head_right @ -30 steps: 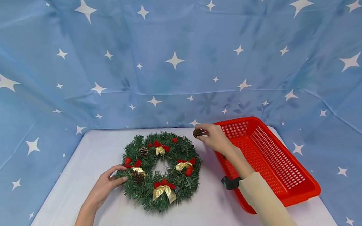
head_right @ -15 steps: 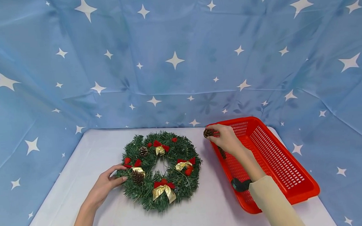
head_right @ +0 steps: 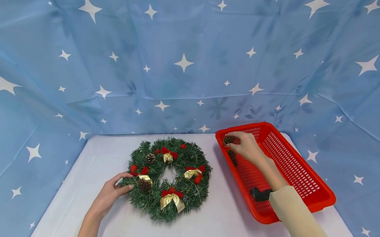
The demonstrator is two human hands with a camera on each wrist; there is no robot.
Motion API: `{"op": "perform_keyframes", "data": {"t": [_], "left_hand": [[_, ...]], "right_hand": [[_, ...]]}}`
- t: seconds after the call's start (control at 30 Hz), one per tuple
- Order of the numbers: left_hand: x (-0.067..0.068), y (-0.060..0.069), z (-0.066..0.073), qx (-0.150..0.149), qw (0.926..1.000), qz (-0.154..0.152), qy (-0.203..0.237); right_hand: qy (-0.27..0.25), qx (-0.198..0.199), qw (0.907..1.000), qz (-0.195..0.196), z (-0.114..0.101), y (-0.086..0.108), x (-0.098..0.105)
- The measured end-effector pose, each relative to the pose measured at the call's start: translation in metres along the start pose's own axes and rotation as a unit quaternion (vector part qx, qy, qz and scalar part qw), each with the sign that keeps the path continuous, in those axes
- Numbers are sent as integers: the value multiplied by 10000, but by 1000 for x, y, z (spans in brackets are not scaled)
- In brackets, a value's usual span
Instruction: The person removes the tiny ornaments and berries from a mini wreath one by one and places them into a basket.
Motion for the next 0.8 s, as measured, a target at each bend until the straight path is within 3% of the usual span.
{"op": "perform_keyframes", "data": {"t": [0.2, 0.8], "left_hand": [[0, 0, 0, -5, 10000, 26, -70], [0, 0, 0, -55, 10000, 10, -12]], "right_hand": [[121, -67, 9999, 31, 13, 0, 0], [-39, -409, 9984, -383, 41, 1, -10]]}}
Point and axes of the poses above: each hand's wrist, its own y-axis away from the middle knuckle, its own x-axis out of the back of the hand, z = x × y, the point moved 6 cm from there along -y, towards the middle knuckle, and after that the axes turned 14 degrees about -z, right-handed, at the moved point
